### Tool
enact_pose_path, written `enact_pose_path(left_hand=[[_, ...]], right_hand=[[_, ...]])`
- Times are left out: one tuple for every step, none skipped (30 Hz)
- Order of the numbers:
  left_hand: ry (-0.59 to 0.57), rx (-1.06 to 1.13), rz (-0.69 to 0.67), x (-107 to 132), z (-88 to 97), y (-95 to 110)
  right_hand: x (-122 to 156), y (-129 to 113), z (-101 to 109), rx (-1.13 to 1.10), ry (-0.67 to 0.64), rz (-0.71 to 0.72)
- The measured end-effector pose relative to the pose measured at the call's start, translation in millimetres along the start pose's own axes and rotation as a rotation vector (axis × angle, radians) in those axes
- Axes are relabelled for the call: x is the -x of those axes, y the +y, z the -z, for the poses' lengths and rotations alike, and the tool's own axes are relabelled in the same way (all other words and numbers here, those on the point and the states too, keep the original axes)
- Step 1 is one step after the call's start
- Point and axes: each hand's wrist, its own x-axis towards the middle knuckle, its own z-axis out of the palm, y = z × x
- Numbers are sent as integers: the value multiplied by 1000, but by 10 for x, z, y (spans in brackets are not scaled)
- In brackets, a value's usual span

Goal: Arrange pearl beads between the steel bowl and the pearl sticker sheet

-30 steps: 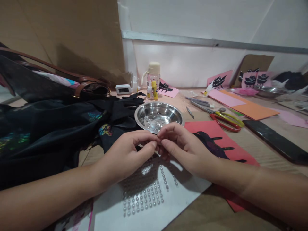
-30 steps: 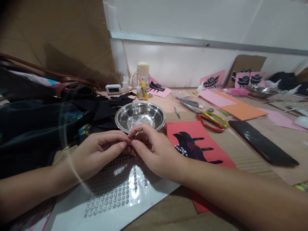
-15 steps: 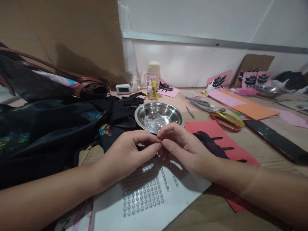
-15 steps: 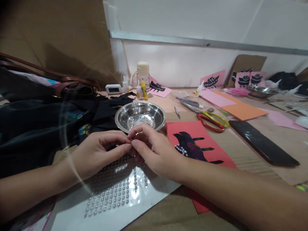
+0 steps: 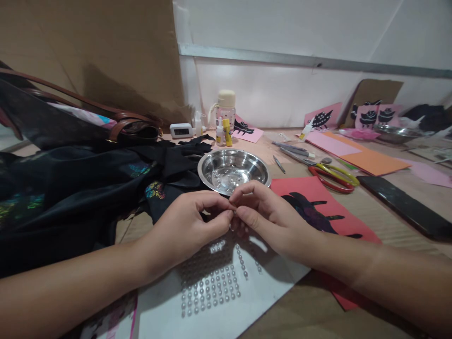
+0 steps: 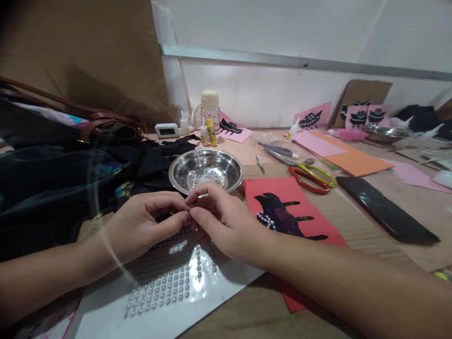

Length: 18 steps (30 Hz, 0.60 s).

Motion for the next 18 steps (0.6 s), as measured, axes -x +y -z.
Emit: enact_pose_path(left_hand=[[-3,0,3,3,-2,-3],[-5,2,3,6,-2,-4],[-7,4,2,9,0,-5],[-7,5,1,11,3,-6],[-6,5,-1,12,7,-5],[-4,4,-3,13,11,-4],[-3,2,-5,13,15,-2],[-3,0,-5,13,18,1],[-5,-2,-2,12,19,4],[-6,-5,2,12,19,7],[-8,-8,8,11,16,10],[-13,-9,14,10,12,13],[-16,-9,19,8,7,16],[-19,-9,23,7,2,19],[-20,-11,26,6,-2,21],[-19,-11,27,6,-6,21],[-16,-11,28,6,-9,20],[-15,-10,28,7,-11,17]], right_hand=[[-2,-1,0,1,-2,5],[-2,-3,-1,0,-5,10],[-2,-5,-2,-2,-7,14],[0,-9,-3,-2,-9,18],[2,-12,-4,1,-10,21],[5,-15,-5,5,-9,24],[8,-17,-6,11,-9,27],[12,-18,-7,18,-8,31],[15,-17,-7,27,-8,30],[17,-15,-8,39,-8,27],[19,-12,-8,53,-9,21],[20,-8,-9,68,-10,16],[20,-4,-10,81,-12,13],[19,-2,-11,91,-11,14],[16,-1,-13,97,-10,17],[13,-1,-14,100,-6,22],[10,-4,-16,103,-2,27],[7,-8,-18,105,0,29]])
